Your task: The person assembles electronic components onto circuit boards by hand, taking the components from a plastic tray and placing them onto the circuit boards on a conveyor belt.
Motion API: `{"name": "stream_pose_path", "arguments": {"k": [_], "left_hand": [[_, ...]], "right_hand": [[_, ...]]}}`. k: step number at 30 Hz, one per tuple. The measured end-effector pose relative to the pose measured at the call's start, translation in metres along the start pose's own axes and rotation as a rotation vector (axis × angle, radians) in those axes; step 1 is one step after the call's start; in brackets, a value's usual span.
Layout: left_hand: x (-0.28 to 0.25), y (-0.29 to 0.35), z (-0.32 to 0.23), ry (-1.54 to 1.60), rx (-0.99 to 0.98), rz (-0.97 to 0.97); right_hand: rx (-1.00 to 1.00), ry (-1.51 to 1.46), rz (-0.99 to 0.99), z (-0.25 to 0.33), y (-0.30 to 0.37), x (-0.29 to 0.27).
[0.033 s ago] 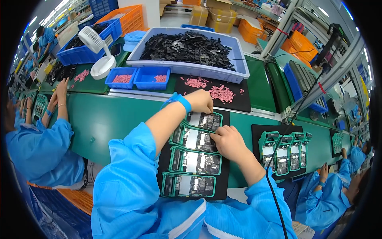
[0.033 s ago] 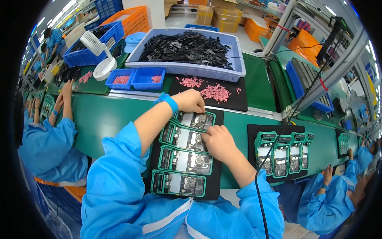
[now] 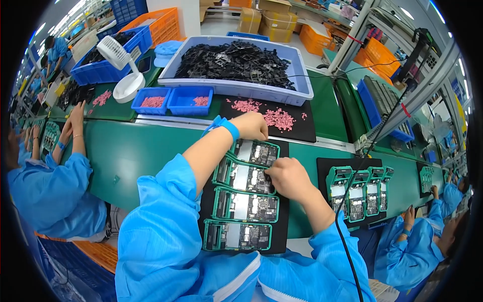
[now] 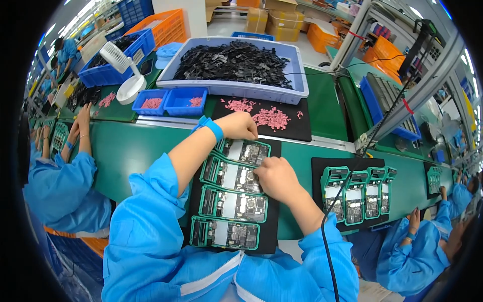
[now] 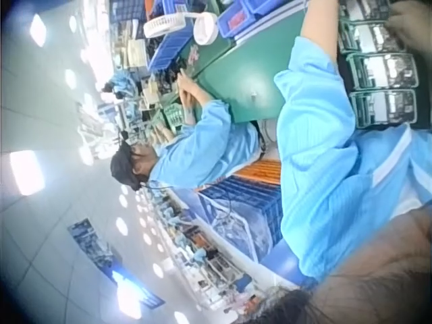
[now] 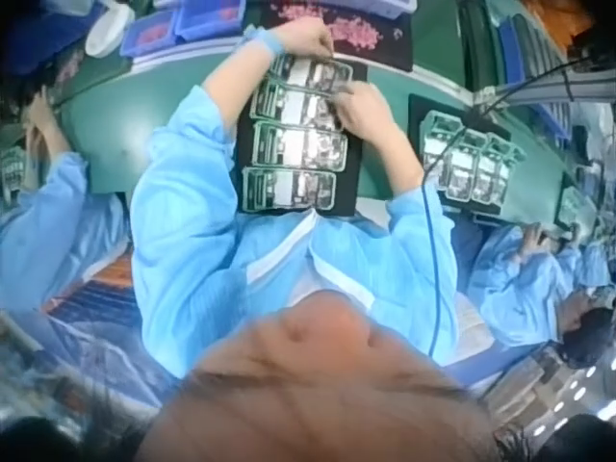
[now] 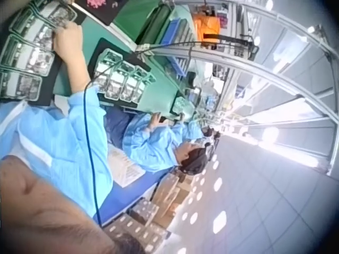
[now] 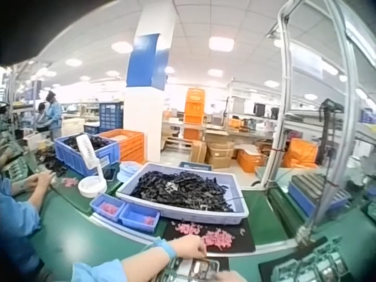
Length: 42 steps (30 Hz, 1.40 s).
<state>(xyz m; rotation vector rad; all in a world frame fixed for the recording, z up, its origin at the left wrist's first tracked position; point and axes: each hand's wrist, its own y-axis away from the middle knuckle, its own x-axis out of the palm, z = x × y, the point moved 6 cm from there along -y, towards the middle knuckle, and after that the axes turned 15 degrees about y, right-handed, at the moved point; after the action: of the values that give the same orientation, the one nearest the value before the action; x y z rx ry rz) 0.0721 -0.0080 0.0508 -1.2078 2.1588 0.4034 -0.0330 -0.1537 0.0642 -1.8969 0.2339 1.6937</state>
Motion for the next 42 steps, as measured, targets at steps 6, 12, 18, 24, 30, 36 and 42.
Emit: {"name": "stream_pose_path", "arguments": {"k": [6, 12, 18, 24, 30, 36, 42], "left_hand": [[-0.016, -0.030, 0.034, -0.249, -0.155, -0.212], [0.002, -0.049, 0.036, -0.350, -0.162, -0.187], [0.006, -0.052, 0.029, -0.454, -0.130, -0.165], [0.006, -0.046, 0.040, -0.331, -0.175, -0.168], [0.002, -0.043, 0.042, -0.279, -0.245, -0.146], [-0.001, -0.041, 0.048, -0.240, -0.265, -0.183], [0.002, -0.043, 0.044, -0.290, -0.258, -0.201]], "right_hand": [[0.558, -0.225, -0.175, -0.099, -0.020, 0.033], [0.640, -0.101, -0.156, -0.123, -0.038, 0.064], [0.606, 0.148, -0.089, -0.120, -0.048, 0.070], [0.650, 0.102, -0.108, -0.112, -0.042, 0.058], [0.745, 0.007, -0.026, -0.084, 0.001, 0.037], [0.751, -0.044, -0.123, -0.069, 0.022, 0.051], [0.786, -0.058, -0.155, -0.070, 0.025, 0.052]]}}
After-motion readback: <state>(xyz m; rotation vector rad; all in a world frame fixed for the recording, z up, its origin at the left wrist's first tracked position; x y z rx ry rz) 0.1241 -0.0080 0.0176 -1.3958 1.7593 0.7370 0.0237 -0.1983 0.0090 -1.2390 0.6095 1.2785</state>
